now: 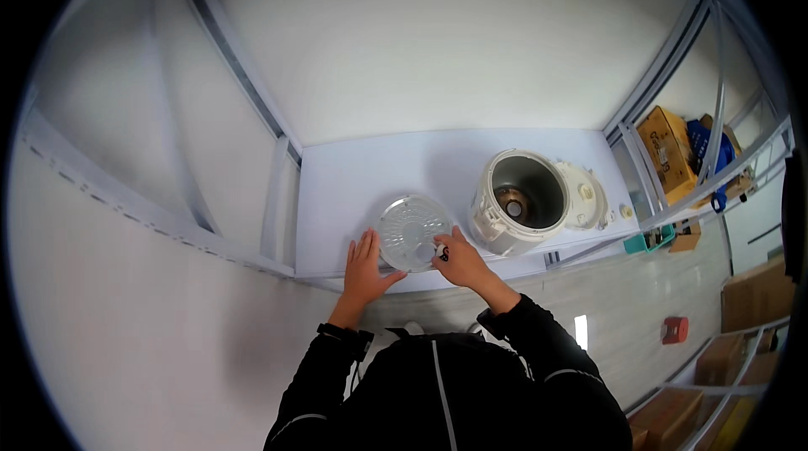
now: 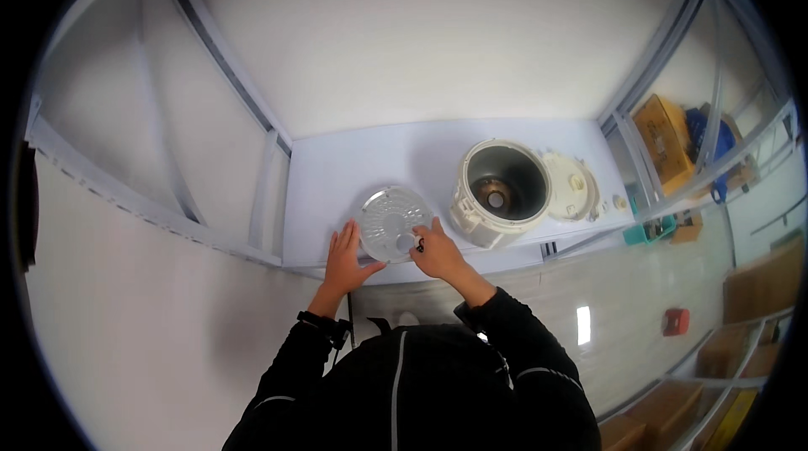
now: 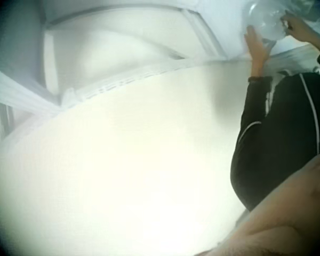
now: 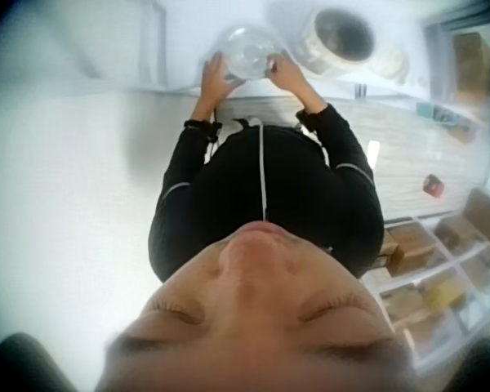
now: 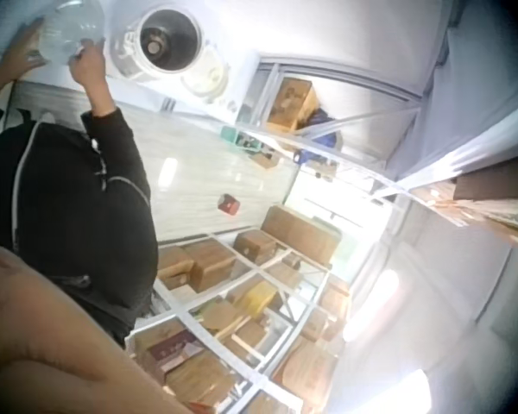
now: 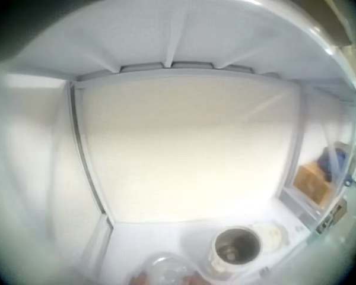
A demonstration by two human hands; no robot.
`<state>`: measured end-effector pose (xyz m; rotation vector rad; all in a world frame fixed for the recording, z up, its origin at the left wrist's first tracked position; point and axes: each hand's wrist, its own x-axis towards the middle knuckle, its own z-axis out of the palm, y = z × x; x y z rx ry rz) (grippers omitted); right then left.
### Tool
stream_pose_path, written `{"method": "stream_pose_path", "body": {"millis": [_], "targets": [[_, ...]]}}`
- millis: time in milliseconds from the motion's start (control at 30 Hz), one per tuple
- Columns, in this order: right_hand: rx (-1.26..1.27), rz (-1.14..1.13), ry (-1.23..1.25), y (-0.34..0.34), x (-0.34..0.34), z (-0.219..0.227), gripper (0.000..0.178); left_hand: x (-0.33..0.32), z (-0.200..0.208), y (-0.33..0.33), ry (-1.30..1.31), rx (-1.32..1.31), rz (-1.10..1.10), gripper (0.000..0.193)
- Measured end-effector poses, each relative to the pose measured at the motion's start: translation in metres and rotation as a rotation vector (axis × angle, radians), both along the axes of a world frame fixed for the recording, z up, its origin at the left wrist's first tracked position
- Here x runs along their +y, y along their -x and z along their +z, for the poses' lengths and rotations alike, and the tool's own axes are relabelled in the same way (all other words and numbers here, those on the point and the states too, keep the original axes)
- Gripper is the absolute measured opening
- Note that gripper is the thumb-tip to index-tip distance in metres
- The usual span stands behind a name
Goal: The person uses a screwdriver to remove screws from a white plastic lid and then from a cylindrical container. The person removes the lid and places it aside, then continues to unscrew components inside the container.
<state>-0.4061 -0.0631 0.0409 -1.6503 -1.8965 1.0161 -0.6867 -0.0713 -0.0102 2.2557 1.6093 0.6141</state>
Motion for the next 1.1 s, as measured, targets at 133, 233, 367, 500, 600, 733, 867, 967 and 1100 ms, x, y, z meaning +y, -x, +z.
{"method": "stream_pose_path", "body": {"millis": [133, 233, 367, 500, 600, 733, 867, 967, 1100], "targets": [[-0.064, -0.046, 0.004, 0.009, 0.007, -0.013, 0.054, 0.018, -0.01, 0.0, 0.033, 0.046, -0.033, 0.123], [-0.088, -0.057, 0.036, 0.013, 0.011, -0.023, 0.055, 0.026, -0.017, 0.0, 0.052, 0.08, -0.04, 0.125], [-0.117, -0.072, 0.051, 0.012, 0.02, -0.055, 0.06, 0.031, -0.019, -0.005, 0.105, 0.103, -0.035, 0.126], [-0.164, -0.084, 0.046, 0.019, 0.024, -0.058, 0.063, 0.035, -0.017, -0.009, 0.167, 0.084, 0.01, 0.124], [-0.135, -0.06, -0.058, 0.017, 0.023, -0.054, 0.062, 0.039, -0.012, -0.013, 0.228, 0.13, 0.01, 0.127], [0.036, -0.128, -0.159, 0.007, 0.009, -0.004, 0.055, 0.032, 0.017, -0.033, 0.264, 0.157, 0.007, 0.13], [0.313, 0.052, -0.308, -0.017, -0.011, 0.087, 0.045, 0.032, 0.066, -0.07, 0.102, 0.099, -0.042, 0.119], [0.281, 0.136, -0.708, -0.053, -0.03, 0.154, 0.042, 0.037, 0.104, -0.097, -0.084, -0.01, -0.12, 0.095], [0.456, -0.098, -1.007, -0.11, -0.028, 0.167, 0.033, 0.044, 0.147, -0.146, -0.234, -0.167, -0.235, 0.068]]}}
